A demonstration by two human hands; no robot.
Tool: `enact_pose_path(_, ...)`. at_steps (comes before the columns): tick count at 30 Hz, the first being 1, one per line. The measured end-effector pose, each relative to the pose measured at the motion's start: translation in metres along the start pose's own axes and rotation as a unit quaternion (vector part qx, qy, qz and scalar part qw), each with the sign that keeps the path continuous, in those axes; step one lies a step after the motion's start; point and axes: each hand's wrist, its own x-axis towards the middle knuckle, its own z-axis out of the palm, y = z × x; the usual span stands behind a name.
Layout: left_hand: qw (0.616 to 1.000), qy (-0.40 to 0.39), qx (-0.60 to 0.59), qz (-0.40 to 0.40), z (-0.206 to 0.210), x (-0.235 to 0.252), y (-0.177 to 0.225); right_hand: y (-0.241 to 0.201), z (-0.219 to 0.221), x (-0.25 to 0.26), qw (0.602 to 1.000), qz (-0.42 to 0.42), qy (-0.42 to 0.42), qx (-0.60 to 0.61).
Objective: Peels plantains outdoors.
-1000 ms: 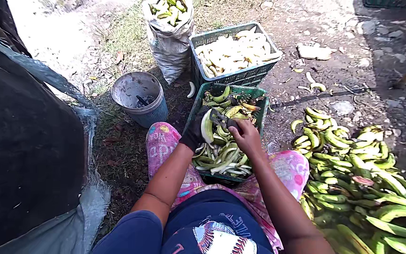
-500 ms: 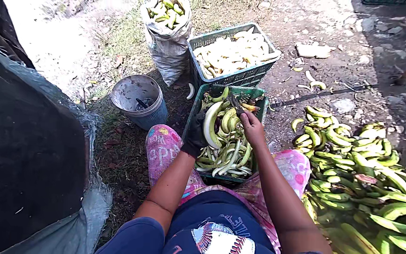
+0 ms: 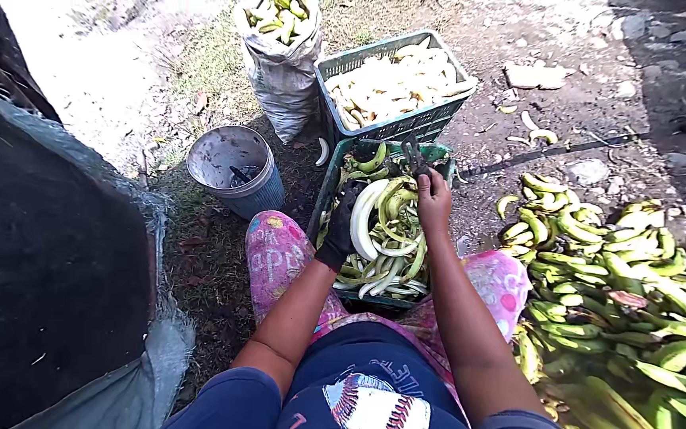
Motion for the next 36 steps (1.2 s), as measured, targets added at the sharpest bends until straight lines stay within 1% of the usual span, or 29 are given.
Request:
enact_pose_path(1, 0.997, 0.015, -0.060, -0.036, -0.003, 0.001, -0.004, 0.001, -0.005, 0.006, 1.000, 0.010, -0.008, 0.013)
enact_pose_path(2, 0.993, 0.027, -0.091, -0.063, -0.009, 0.004, -0.007, 0.002, -0.010, 0.010, 1.000, 0.010, -0.025, 0.010)
enact_pose_path(3, 0.992, 0.032, -0.096, -0.076, -0.015, 0.007, -0.009, 0.004, -0.014, 0.013, 0.999, 0.007, -0.044, 0.003)
enact_pose_path(5, 0.994, 0.024, -0.072, -0.081, -0.024, 0.015, -0.012, 0.011, -0.025, 0.019, 0.997, 0.016, -0.081, -0.011)
enact_pose_path(7, 0.995, 0.010, -0.033, -0.090, -0.028, 0.022, -0.011, 0.026, -0.037, 0.028, 0.994, 0.045, -0.099, -0.023)
enact_pose_path(9, 0.993, -0.016, -0.008, -0.116, -0.033, 0.031, -0.009, 0.048, -0.051, 0.035, 0.992, 0.074, -0.098, -0.025)
enact_pose_path(12, 0.985, -0.022, 0.032, -0.169, -0.041, 0.051, -0.006, 0.099, -0.072, 0.039, 0.991, 0.109, -0.080, -0.015)
enact_pose_path(14, 0.980, 0.010, 0.053, -0.191, -0.043, 0.068, -0.008, 0.138, -0.081, 0.038, 0.985, 0.160, -0.063, 0.000)
enact_pose_path(16, 0.982, 0.028, 0.025, -0.186, -0.053, 0.096, -0.033, 0.161, -0.089, 0.036, 0.971, 0.234, -0.040, 0.000)
enact_pose_path(17, 0.983, 0.032, 0.014, -0.181, -0.057, 0.108, -0.040, 0.164, -0.093, 0.037, 0.967, 0.252, -0.027, 0.000)
enact_pose_path(18, 0.982, 0.036, 0.016, -0.186, -0.057, 0.118, -0.042, 0.164, -0.096, 0.039, 0.967, 0.253, -0.008, 0.017)
enact_pose_path(20, 0.974, 0.084, 0.019, -0.210, -0.044, 0.143, -0.034, 0.157, -0.094, 0.044, 0.965, 0.251, 0.031, 0.068)
enact_pose_path(21, 0.971, 0.114, 0.028, -0.211, -0.031, 0.161, -0.024, 0.157, -0.092, 0.047, 0.964, 0.251, 0.037, 0.079)
enact_pose_path(22, 0.970, 0.131, 0.049, -0.199, -0.022, 0.181, -0.017, 0.160, -0.089, 0.049, 0.965, 0.247, 0.031, 0.078)
enact_pose_path(24, 0.981, 0.111, 0.086, -0.137, -0.014, 0.221, -0.005, 0.166, -0.085, 0.049, 0.971, 0.231, -0.004, 0.057)
enact_pose_path(26, 0.985, 0.130, -0.016, -0.114, -0.003, 0.269, 0.011, 0.168, -0.084, 0.048, 0.975, 0.219, -0.024, 0.038)
enact_pose_path(28, 0.979, 0.139, -0.101, -0.113, -0.002, 0.314, 0.029, 0.166, -0.087, 0.047, 0.973, 0.226, -0.025, 0.029)
enact_pose_path(30, 0.978, 0.125, -0.120, -0.113, -0.014, 0.346, 0.043, 0.164, -0.089, 0.046, 0.971, 0.235, -0.017, 0.025)
enact_pose_path(31, 0.980, 0.139, -0.085, -0.118, -0.022, 0.355, 0.048, 0.162, -0.089, 0.045, 0.971, 0.236, -0.013, 0.020)
enact_pose_path(32, 0.977, 0.173, -0.022, -0.124, -0.034, 0.364, 0.045, 0.161, -0.089, 0.044, 0.971, 0.237, -0.013, 0.016)
enact_pose_path(33, 0.967, 0.216, 0.064, -0.121, -0.049, 0.372, 0.035, 0.160, -0.089, 0.044, 0.971, 0.239, -0.016, 0.014)
enact_pose_path(34, 0.952, 0.237, 0.160, -0.110, -0.067, 0.372, 0.027, 0.159, -0.089, 0.043, 0.971, 0.239, -0.020, 0.012)
enact_pose_path(36, 0.900, 0.209, 0.368, -0.102, -0.102, 0.369, 0.007, 0.156, -0.089, 0.042, 0.970, 0.243, -0.024, 0.003)
